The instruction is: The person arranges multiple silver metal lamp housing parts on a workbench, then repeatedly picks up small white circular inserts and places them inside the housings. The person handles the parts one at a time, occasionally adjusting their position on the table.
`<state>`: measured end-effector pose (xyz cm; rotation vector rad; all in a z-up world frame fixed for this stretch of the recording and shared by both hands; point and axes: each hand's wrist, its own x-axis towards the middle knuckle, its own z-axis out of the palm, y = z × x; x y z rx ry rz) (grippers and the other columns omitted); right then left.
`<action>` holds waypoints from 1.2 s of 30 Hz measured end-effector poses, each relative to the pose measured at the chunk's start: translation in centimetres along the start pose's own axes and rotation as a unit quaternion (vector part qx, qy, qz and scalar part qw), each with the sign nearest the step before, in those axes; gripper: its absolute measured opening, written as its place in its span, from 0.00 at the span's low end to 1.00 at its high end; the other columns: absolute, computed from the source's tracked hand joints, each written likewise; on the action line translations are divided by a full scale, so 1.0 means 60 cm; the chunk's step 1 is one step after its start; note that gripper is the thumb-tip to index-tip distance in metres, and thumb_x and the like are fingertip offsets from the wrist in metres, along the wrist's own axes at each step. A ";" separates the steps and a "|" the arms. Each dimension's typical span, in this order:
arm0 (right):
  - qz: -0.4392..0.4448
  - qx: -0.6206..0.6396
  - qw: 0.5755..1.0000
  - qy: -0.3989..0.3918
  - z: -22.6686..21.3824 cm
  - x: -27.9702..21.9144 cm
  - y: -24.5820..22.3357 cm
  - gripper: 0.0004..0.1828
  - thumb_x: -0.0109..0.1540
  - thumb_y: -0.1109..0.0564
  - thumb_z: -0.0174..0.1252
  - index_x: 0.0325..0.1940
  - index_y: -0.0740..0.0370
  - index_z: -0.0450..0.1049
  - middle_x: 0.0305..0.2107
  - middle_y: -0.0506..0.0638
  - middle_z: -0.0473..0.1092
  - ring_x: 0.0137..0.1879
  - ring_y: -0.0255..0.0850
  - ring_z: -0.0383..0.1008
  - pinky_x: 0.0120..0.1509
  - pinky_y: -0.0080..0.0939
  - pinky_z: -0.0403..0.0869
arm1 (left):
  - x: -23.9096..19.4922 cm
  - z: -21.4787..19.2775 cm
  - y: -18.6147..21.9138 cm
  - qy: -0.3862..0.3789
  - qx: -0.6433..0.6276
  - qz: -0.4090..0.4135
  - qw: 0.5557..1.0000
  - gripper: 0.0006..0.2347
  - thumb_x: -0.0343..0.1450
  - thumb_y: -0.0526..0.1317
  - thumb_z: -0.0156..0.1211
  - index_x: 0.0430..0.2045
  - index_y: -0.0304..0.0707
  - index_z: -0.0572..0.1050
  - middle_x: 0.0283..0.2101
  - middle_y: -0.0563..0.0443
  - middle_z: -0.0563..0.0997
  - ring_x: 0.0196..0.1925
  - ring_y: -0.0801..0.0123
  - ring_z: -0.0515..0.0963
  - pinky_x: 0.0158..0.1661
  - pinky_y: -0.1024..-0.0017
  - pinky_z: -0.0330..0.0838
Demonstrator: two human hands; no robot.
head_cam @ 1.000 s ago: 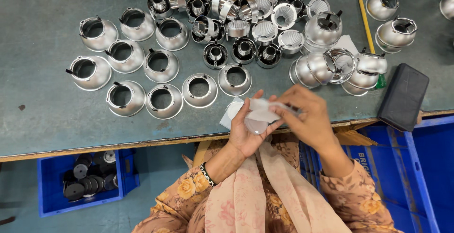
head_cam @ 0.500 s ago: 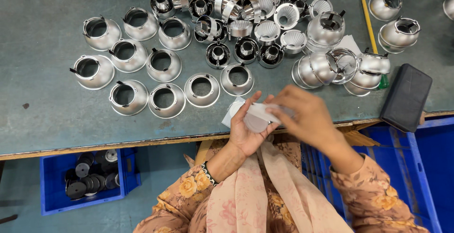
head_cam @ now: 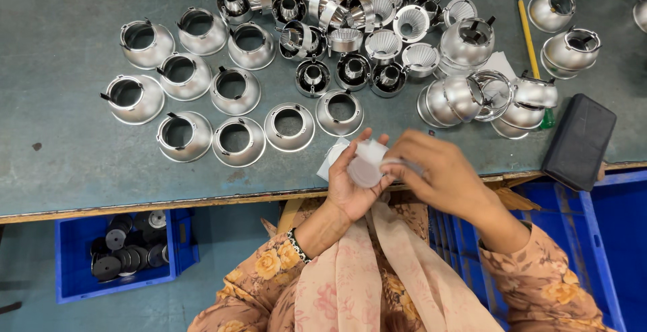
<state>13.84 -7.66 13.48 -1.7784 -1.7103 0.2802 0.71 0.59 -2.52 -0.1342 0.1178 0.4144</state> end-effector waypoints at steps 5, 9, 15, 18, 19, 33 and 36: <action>-0.021 -0.014 1.000 0.011 -0.005 -0.001 -0.006 0.04 0.62 0.61 0.61 0.41 0.62 0.76 0.37 0.54 0.73 0.42 0.51 0.76 0.44 0.46 0.73 | 0.002 0.002 0.002 0.061 0.013 0.010 0.998 0.19 0.74 0.47 0.59 0.61 0.51 0.70 0.63 0.47 0.73 0.63 0.55 0.73 0.61 0.53 0.72; 0.002 -0.046 0.998 0.034 -0.010 -0.003 -0.006 0.06 0.63 0.62 0.61 0.43 0.65 0.75 0.38 0.56 0.72 0.42 0.53 0.75 0.45 0.46 0.73 | 0.001 0.006 0.003 0.062 -0.003 0.004 0.998 0.19 0.73 0.47 0.58 0.60 0.52 0.70 0.61 0.47 0.73 0.64 0.54 0.74 0.63 0.50 0.69; 0.078 0.005 0.995 0.068 -0.017 -0.008 0.019 0.07 0.66 0.60 0.60 0.45 0.67 0.76 0.33 0.55 0.75 0.37 0.42 0.77 0.41 0.40 0.73 | -0.001 0.011 0.004 0.069 -0.001 0.004 0.998 0.16 0.74 0.46 0.57 0.57 0.54 0.71 0.57 0.49 0.74 0.64 0.56 0.73 0.64 0.40 0.66; 0.124 0.043 0.989 0.073 -0.011 -0.014 0.031 0.08 0.67 0.60 0.60 0.46 0.68 0.75 0.31 0.54 0.76 0.36 0.37 0.76 0.40 0.38 0.74 | -0.003 0.009 0.002 0.061 0.000 0.006 0.998 0.16 0.76 0.46 0.57 0.60 0.52 0.71 0.59 0.46 0.74 0.60 0.54 0.71 0.66 0.43 0.65; 0.144 0.039 0.986 0.071 -0.009 -0.016 0.032 0.08 0.66 0.60 0.60 0.46 0.68 0.76 0.31 0.54 0.76 0.35 0.36 0.76 0.39 0.38 0.74 | -0.003 0.009 0.002 0.057 0.008 0.006 0.998 0.16 0.76 0.46 0.57 0.59 0.52 0.71 0.60 0.46 0.74 0.62 0.54 0.71 0.66 0.43 0.65; 0.171 0.317 0.903 0.234 0.049 -0.080 0.127 0.05 0.69 0.68 0.51 0.46 0.64 0.64 0.38 0.55 0.73 0.42 0.35 0.73 0.49 0.36 0.73 | -0.001 0.021 0.000 0.055 0.010 0.002 0.998 0.17 0.76 0.47 0.55 0.59 0.51 0.70 0.60 0.46 0.72 0.67 0.47 0.69 0.65 0.45 0.65; 0.176 0.192 0.933 0.248 0.090 -0.106 0.122 0.06 0.71 0.66 0.48 0.52 0.63 0.68 0.37 0.53 0.70 0.39 0.36 0.70 0.45 0.37 0.70 | 0.000 0.026 -0.002 0.073 0.011 0.007 0.997 0.17 0.76 0.47 0.55 0.59 0.51 0.70 0.59 0.45 0.73 0.66 0.47 0.70 0.65 0.46 0.67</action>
